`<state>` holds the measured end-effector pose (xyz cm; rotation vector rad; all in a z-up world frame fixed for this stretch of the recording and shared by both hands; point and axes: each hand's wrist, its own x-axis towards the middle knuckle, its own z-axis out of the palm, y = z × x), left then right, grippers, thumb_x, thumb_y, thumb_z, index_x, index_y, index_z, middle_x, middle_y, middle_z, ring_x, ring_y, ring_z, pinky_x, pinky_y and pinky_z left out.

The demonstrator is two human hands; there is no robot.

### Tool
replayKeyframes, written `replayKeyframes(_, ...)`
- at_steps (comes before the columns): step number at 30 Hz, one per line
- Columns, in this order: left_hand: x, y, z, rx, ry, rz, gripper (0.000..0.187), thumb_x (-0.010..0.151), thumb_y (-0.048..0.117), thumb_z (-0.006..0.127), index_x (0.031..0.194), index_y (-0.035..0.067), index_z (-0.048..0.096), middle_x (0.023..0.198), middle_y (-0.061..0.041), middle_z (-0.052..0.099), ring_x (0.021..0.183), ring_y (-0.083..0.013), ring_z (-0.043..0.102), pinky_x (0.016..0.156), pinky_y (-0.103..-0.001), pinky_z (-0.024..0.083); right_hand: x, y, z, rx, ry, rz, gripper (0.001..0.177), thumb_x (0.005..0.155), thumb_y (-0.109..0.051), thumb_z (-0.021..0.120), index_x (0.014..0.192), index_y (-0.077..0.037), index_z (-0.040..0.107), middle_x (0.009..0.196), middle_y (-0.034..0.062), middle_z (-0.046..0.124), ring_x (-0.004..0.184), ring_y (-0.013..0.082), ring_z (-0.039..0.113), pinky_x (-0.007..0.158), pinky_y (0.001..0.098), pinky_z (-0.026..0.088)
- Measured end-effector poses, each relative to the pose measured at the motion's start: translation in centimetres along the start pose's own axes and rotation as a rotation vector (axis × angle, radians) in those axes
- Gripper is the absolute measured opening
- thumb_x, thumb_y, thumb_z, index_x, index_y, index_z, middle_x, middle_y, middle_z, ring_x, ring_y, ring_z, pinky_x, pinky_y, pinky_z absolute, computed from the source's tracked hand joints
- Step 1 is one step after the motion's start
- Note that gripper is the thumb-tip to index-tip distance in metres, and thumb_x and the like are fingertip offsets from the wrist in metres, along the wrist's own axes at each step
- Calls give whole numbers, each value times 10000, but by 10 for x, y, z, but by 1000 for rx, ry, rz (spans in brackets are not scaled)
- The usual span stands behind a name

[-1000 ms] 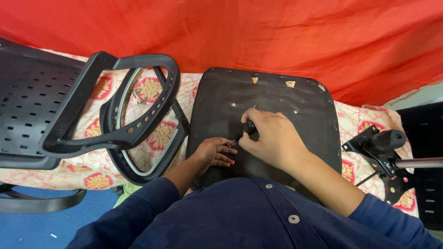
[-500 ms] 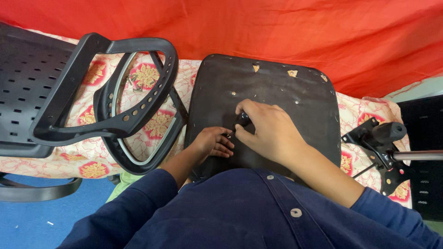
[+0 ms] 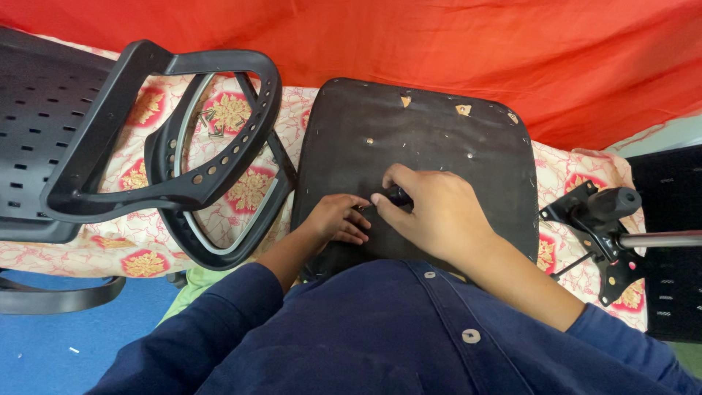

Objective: The person uses a screwdriver to remove screws from the underside of a black chair seat. They loosen and extract several screws, placing them on the seat surface while the chair frame and other parts remain nearby.

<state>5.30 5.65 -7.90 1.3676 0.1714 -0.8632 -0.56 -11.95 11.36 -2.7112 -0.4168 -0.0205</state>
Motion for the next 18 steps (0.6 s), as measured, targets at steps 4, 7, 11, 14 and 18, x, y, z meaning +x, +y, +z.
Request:
replayKeyframes(4, -1, -1, 0, 21, -18, 34, 505, 1028, 301, 344, 1355, -6, 578, 1011, -244, 715, 800, -353, 758, 721, -409, 639, -1, 0, 0, -43, -58, 64, 243, 959, -366, 658, 1058, -144, 669, 710, 145, 708, 696, 345, 700, 639, 456, 522)
replayKeyframes(7, 0, -2, -1, 3, -36, 38, 502, 1029, 303, 340, 1352, -3, 573, 1016, -252, 701, 804, -363, 746, 719, -410, 637, -5, -1, 4, -6, 95, -89, 318, 869, -299, 706, 1079, -78, 611, 733, 148, 699, 688, 349, 694, 606, 461, 515)
replayKeyframes(11, 0, -2, -1, 14, -25, 26, 492, 1034, 295, 337, 1351, 5, 576, 1032, -264, 706, 811, -367, 756, 717, -406, 645, -9, -1, 6, 7, 129, -98, 346, 790, -277, 732, 1000, -58, 566, 724, 152, 678, 654, 344, 685, 592, 454, 514)
replayKeyframes(14, -1, -2, -1, 3, -28, 31, 479, 1034, 285, 358, 1349, 0, 579, 1046, -260, 703, 813, -367, 756, 714, -404, 642, -10, -3, 6, -49, 19, 45, 379, 865, -375, 747, 1003, -77, 557, 662, 165, 661, 646, 362, 678, 594, 471, 504)
replayKeyframes(18, -1, -2, 0, -1, -29, 34, 484, 1034, 289, 352, 1346, 0, 585, 1049, -254, 708, 809, -360, 756, 703, -396, 640, -10, -2, 5, -81, -33, 114, 318, 948, -348, 713, 1042, -89, 554, 617, 176, 648, 631, 375, 670, 603, 485, 490)
